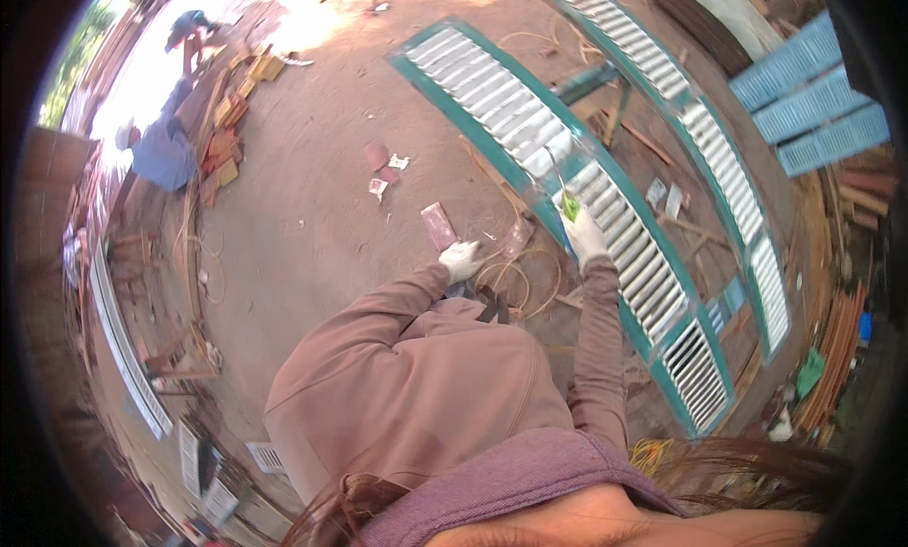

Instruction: The person uses a spray gun to apply green paint to several metal ventilation grilles resting on a wooden rack. They wipe the surface with a cloth, refill the spray gun, and continue painting until the grilles are fully coated.

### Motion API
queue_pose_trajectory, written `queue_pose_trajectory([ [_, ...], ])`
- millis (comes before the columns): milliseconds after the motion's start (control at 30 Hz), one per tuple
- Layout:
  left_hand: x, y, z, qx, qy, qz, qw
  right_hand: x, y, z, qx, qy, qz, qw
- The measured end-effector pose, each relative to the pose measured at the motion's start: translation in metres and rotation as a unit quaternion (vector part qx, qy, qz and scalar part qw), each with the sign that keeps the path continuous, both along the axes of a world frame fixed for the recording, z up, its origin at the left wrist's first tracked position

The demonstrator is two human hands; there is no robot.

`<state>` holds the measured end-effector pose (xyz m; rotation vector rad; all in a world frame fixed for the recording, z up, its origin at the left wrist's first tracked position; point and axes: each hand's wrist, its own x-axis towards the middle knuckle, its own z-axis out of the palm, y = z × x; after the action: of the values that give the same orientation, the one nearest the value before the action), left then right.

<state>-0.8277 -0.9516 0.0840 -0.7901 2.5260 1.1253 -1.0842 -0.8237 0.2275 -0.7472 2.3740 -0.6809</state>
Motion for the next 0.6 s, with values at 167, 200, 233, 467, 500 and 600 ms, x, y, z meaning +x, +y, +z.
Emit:
queue_pose_trajectory([
  [167, 0.159, -0.064, -0.028, 0.124, -0.167, 0.274, 0.939, -0.007, -0.185, 0.013, 0.024, 0.057, 0.116, 0.991],
  [200, 0.189, -0.075, -0.032, 0.096, -0.170, 0.290, 0.937, -0.010, -0.213, 0.015, -0.011, -0.019, 0.120, 0.993],
  [233, 0.217, -0.083, -0.035, 0.078, -0.181, 0.331, 0.923, -0.011, -0.239, 0.014, -0.018, -0.047, 0.124, 0.991],
  [467, 0.282, -0.100, -0.017, 0.037, -0.083, 0.575, 0.813, -0.034, -0.210, -0.001, -0.170, -0.200, 0.167, 0.951],
  [500, 0.272, -0.092, -0.008, 0.026, -0.040, 0.572, 0.819, -0.038, -0.181, 0.006, -0.144, -0.210, 0.155, 0.955],
  [600, 0.212, -0.059, 0.028, -0.022, -0.013, 0.588, 0.808, -0.031, -0.091, 0.032, 0.027, -0.157, 0.084, 0.984],
])
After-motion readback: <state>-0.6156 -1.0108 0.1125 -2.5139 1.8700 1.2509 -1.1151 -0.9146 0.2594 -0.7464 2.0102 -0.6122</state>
